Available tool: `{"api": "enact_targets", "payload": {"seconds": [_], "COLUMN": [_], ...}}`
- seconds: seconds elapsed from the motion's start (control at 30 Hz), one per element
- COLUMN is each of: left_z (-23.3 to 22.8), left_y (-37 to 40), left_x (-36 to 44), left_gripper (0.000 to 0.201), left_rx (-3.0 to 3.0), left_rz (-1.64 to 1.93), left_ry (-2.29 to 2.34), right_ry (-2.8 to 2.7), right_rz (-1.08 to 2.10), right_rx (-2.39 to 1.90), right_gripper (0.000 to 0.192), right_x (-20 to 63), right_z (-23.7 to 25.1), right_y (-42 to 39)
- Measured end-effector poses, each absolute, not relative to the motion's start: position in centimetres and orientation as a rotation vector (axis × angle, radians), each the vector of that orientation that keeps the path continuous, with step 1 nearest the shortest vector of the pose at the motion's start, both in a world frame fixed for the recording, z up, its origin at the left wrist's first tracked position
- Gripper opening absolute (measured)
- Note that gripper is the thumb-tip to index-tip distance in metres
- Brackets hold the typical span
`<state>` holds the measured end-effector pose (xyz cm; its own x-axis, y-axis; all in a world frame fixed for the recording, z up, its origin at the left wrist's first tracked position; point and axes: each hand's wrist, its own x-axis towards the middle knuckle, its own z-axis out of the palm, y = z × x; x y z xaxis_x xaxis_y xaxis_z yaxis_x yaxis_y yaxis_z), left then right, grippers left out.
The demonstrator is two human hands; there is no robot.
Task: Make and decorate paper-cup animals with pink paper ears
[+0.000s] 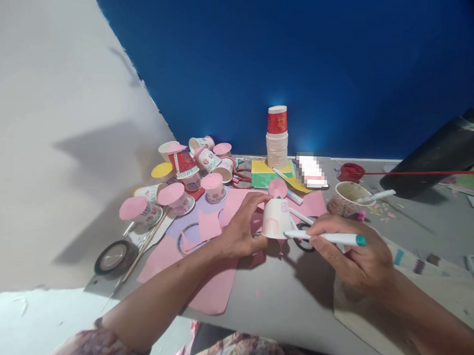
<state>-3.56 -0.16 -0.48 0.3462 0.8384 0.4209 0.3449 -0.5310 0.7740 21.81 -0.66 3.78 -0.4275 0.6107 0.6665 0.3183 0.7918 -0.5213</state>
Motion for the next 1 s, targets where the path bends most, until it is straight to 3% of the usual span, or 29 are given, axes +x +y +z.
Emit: {"api": "enact_targets", "payload": {"seconds": [0.17, 1.0], "left_z": [-0.9, -0.9], "left_y": [0.0, 0.0], "left_x": [-3.6, -3.3], "left_gripper": [0.076, 0.075], "left_rx": [2.032, 1.854], "left_rz": [1.137, 1.156], "left_ry": [1.017, 0.958], "right_ry": [-1.836, -2.062], "right_rz": [0.387, 0.311], "right_rx": [-0.871, -0.656], "right_gripper": [0.014, 0.01], "right_x": [22.6, 22.2], "right_z": [4.1, 3.8], "right_y": [-0.6, -0.4]}}
